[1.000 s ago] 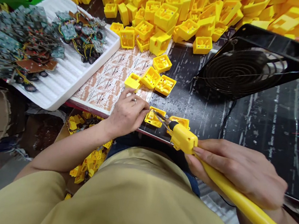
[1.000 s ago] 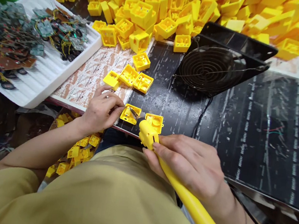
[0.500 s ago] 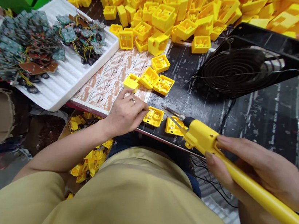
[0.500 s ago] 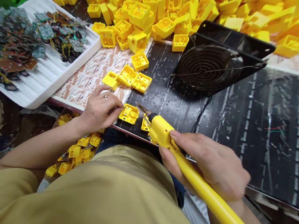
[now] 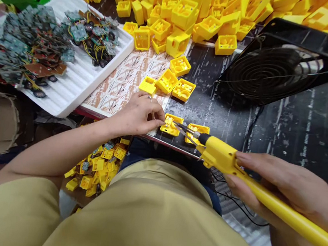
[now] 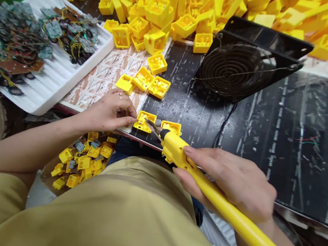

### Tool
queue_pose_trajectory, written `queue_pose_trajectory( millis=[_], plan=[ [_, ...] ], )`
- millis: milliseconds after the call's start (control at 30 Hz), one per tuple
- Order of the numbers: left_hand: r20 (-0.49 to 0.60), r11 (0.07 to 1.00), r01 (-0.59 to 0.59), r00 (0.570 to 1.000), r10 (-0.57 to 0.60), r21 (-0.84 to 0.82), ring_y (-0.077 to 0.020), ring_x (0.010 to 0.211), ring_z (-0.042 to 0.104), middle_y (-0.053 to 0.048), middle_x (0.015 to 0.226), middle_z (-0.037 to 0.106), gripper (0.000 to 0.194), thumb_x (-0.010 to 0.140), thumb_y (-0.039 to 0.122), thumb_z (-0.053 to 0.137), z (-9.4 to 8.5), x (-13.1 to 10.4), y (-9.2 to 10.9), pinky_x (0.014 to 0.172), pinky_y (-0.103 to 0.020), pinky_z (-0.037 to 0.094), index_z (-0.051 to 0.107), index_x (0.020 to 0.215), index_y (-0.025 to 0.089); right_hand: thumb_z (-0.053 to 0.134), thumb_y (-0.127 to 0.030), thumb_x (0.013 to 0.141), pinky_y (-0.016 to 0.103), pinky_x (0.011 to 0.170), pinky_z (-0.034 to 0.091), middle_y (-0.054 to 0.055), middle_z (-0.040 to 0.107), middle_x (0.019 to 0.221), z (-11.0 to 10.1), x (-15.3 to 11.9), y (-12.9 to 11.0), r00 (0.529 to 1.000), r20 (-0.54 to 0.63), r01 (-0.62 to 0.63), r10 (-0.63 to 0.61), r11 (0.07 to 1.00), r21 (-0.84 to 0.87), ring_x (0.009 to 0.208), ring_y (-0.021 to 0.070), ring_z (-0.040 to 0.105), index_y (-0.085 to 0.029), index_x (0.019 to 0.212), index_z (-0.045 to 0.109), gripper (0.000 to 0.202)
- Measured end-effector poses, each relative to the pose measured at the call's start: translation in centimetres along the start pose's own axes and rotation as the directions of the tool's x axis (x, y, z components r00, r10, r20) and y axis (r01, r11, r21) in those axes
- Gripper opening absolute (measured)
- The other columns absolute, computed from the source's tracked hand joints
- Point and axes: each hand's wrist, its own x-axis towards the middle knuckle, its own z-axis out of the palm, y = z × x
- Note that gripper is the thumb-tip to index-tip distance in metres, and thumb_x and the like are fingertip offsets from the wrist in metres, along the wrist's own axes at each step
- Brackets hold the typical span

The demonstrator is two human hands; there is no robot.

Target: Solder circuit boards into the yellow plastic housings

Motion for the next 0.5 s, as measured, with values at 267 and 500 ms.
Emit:
queue_pose_trajectory(
  millis=[267,500],
  plan=[
    [0.170,0.993,0.025,0.984,-0.045,0.117,-0.0136,0.069,0.061,0.002,0.070,0.071,0.010,0.075,0.022,0.062,-1.1,0.9,1.5,0.095,-0.037,0.040,0.070,0.071,0.019,0.062,-0.025,0.096,0.019,0.071,0.059,0.003,0.069,0.079,0.6,-0.1,0.8,0.992,0.073,0.101,-0.107,0.992,0.079,0.075,0.0093,0.068,-0.018,0.093,0.061,0.008],
    [0.153,0.993,0.061,0.985,-0.076,0.102,-0.0102,0.060,0.057,0.004,0.063,0.069,0.009,0.073,0.022,0.063,-0.8,0.9,1.4,0.094,-0.037,0.042,0.069,0.068,0.018,0.065,-0.022,0.094,0.020,0.072,0.060,0.003,0.070,0.078,0.5,1.8,0.5,0.971,0.063,0.227,-0.231,0.972,0.066,0.074,0.0110,0.070,-0.018,0.089,0.059,0.008]
  ],
)
